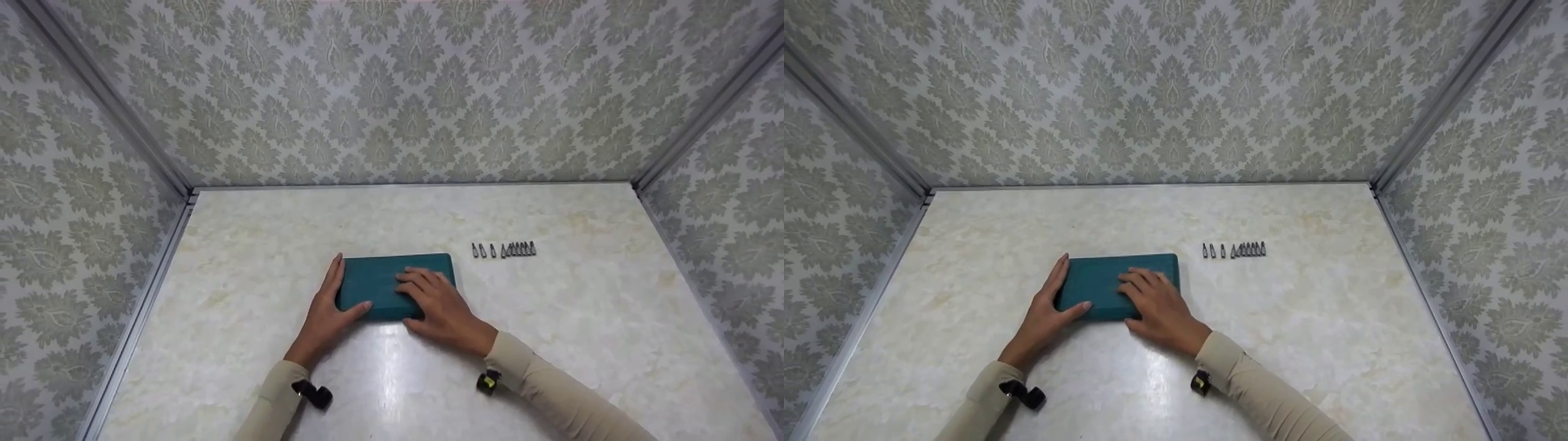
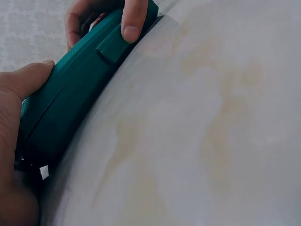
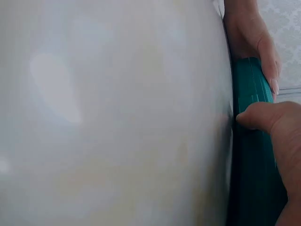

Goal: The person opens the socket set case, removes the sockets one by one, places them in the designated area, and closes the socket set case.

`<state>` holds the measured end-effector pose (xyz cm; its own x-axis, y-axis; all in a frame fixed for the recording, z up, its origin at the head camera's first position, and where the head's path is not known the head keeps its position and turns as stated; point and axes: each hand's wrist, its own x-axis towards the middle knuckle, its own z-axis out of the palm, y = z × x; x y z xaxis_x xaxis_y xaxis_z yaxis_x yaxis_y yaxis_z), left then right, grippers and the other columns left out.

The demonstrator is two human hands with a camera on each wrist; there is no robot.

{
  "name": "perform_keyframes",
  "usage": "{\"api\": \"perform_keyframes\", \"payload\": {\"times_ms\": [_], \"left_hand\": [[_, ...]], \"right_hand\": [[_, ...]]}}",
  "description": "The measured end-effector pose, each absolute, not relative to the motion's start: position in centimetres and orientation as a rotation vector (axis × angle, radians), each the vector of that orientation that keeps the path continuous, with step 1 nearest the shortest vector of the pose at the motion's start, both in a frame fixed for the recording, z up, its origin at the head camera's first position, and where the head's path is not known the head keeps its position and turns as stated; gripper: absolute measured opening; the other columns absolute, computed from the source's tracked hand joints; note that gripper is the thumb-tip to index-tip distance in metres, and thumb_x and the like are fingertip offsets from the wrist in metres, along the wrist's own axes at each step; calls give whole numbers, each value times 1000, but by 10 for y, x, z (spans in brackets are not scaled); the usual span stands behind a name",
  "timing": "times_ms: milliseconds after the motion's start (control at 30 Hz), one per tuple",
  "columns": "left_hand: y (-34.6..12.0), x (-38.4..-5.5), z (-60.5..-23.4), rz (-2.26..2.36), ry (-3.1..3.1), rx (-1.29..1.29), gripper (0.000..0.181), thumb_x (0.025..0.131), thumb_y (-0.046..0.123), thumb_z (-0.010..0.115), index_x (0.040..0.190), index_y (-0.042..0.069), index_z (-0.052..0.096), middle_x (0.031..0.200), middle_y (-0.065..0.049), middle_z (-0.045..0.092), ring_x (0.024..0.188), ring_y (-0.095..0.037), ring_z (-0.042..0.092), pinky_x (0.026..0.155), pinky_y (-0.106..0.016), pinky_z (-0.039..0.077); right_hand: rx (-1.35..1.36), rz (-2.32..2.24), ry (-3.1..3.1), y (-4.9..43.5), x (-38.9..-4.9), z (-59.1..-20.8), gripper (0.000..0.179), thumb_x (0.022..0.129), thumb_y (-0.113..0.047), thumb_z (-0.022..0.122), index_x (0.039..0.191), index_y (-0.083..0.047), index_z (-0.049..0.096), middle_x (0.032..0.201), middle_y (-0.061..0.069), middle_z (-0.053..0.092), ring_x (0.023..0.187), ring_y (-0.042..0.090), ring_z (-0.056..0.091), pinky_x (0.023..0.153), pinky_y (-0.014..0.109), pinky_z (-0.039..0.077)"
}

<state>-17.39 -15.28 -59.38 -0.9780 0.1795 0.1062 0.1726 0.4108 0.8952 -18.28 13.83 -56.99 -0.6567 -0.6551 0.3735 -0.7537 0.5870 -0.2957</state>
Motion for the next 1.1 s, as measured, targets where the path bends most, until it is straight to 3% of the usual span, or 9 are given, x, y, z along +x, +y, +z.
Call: {"api": "perform_keyframes", "payload": {"times_ms": [267, 700, 933, 1100], "left_hand": [[-154, -172, -592, 1626, 2605, 310, 113, 97, 55, 82, 179, 17, 15, 186, 3, 5, 171, -30, 8, 133, -64, 21], [-163, -190, -584, 1596, 2616, 334, 110, 99, 46, 84, 179, 15, 15, 186, -2, 7, 171, -29, 8, 134, -62, 20], [-163, -184, -581, 1464, 2675, 406, 114, 99, 57, 79, 179, 15, 9, 187, -4, -5, 171, -31, -11, 133, -69, 11], [-179, -171, -578, 1243, 2853, 436, 115, 98, 58, 80, 178, 9, 15, 186, -12, -6, 169, -39, -15, 132, -73, 1]], "right_hand": [[1152, 602, -2571, 134, -177, -575, 45, 96, -33, 88, 135, -14, 74, 158, 7, 60, 154, 28, 48, 117, 56, 48], [1145, 599, -2577, 126, -190, -569, 43, 98, -28, 86, 136, -13, 74, 159, 9, 59, 154, 30, 48, 114, 57, 50], [1177, 764, -2608, 154, -192, -563, 64, 100, -35, 84, 153, -6, 62, 167, 15, 50, 159, 34, 40, 126, 61, 38], [1097, 789, -2570, 198, -190, -561, 69, 99, -35, 85, 153, 0, 60, 165, 23, 50, 159, 43, 38, 123, 69, 37]]}}
